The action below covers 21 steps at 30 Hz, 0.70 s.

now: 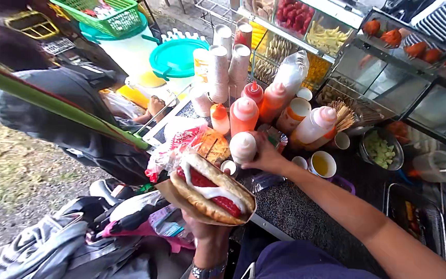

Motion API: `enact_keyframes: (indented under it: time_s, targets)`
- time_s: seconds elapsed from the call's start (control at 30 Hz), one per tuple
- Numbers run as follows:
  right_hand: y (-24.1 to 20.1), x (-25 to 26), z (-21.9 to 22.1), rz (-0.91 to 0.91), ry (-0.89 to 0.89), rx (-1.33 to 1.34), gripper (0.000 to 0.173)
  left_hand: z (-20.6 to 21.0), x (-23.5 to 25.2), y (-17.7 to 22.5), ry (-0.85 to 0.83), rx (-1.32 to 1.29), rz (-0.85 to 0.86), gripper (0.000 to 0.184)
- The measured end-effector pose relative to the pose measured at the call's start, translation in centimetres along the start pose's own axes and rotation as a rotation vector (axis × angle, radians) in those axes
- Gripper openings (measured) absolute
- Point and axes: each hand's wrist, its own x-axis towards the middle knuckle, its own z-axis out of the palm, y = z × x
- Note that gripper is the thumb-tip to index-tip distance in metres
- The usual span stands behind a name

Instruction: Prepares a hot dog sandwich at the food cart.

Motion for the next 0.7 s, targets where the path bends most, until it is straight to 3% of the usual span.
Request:
enact_keyframes:
  time_s: [0.07, 0.13, 0.17, 0.23, 0.37, 0.57, 0.7]
  targets:
    - [-1.7, 0.0, -3.2, 0.100, -0.128, -0.165, 0.087, -0.6, 0.2, -0.5, -0.001, -0.024, -0.034, 0.072]
    - [-3.1, 1.1, -6.6, 0.080, -0.083, -0.296, 0.057, -0.6, 0.2, -0.8, 0.041, -0.019, -0.013, 0.070]
    - [-4.1, 2.2, -8.3, 0.077, -0.030, -0.353, 0.052, -0.6, 0.1, -0.9, 0.070, -0.009, -0.007, 0.069]
    - [-4.9, 5.4, -10.3, 0.056, 0.074, -0.438, 0.062, -1.1, -0.3, -0.9, 0.065, -0.042, -0.040, 0.070]
    - [-3.7, 11.8, -11.0, 0.107, -0.111, -0.531, 0.096, -1.0, -1.0, -0.7, 0.043, -0.048, -0.084, 0.072]
    - [-3.2, 14.2, -10.5, 0.093, -0.183, -0.531, 0.082, -0.5, -2.3, -0.5, 0.070, -0.136, -0.119, 0.070]
    - [-3.5, 13.0, -11.6, 0.008, -0.017, -0.470, 0.084, -0.8, -3.3, -1.1, 0.074, -0.148, -0.173, 0.074]
